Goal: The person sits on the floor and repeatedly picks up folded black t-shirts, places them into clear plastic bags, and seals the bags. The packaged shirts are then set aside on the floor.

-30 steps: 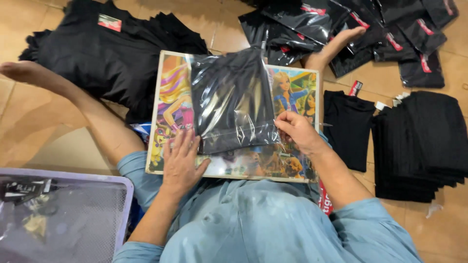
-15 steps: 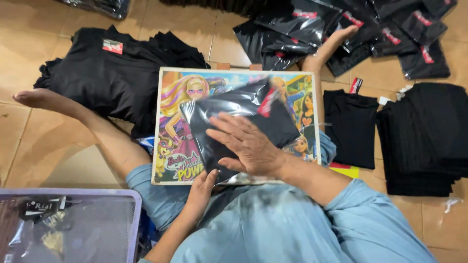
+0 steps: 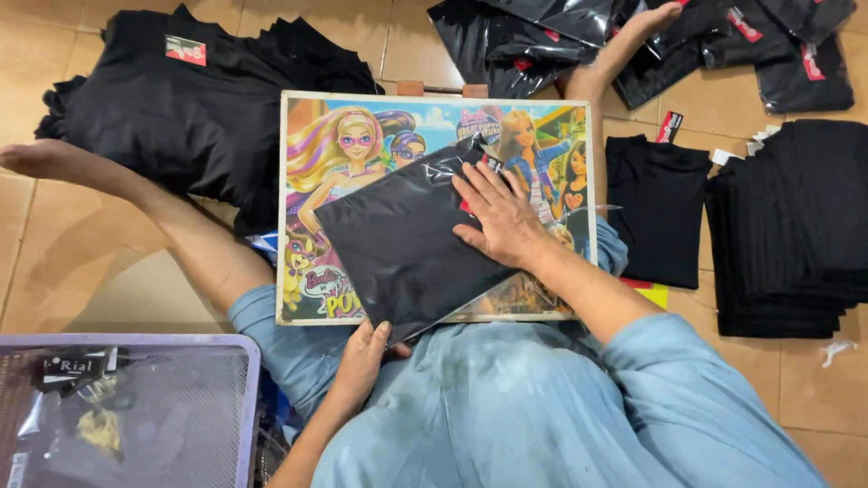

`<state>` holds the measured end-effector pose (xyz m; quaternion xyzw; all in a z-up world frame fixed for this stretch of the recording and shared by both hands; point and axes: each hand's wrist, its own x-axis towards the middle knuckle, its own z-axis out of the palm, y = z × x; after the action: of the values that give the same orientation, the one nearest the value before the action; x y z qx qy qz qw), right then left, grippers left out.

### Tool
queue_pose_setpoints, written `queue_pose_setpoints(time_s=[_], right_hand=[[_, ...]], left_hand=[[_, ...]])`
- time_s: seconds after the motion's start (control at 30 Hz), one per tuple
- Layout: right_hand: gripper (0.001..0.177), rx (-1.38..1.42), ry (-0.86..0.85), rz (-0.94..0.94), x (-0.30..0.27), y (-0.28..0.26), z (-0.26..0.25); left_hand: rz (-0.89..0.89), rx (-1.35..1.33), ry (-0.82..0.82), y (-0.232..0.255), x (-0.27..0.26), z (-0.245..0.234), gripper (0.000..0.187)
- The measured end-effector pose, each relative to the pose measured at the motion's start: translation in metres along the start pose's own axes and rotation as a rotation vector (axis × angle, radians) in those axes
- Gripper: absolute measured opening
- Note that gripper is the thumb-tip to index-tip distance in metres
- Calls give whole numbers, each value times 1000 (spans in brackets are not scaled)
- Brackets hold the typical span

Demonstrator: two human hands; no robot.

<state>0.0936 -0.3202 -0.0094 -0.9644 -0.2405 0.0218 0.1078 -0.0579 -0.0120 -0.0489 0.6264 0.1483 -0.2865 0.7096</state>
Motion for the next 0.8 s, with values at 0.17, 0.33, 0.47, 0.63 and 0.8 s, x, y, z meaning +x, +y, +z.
queue_pose_setpoints(time_s=[0.17, 0.33, 0.47, 0.63, 0.8], right_hand=[[64, 353, 213, 362, 7, 28, -24], [71, 672, 28, 581, -8, 21, -49], [31, 1146, 6, 784, -13, 40, -22], [39, 1586, 145, 749, -19, 25, -36], [52, 1326, 416, 576, -10, 74, -86]], left_hand=[[45, 45, -1, -12, 2, -6, 40], [39, -6, 19, -22, 3, -8, 33], [1, 129, 23, -6, -3, -13, 36], [-44, 131, 11, -8, -8, -33, 29], [113, 579, 168, -16, -8, -128, 35]])
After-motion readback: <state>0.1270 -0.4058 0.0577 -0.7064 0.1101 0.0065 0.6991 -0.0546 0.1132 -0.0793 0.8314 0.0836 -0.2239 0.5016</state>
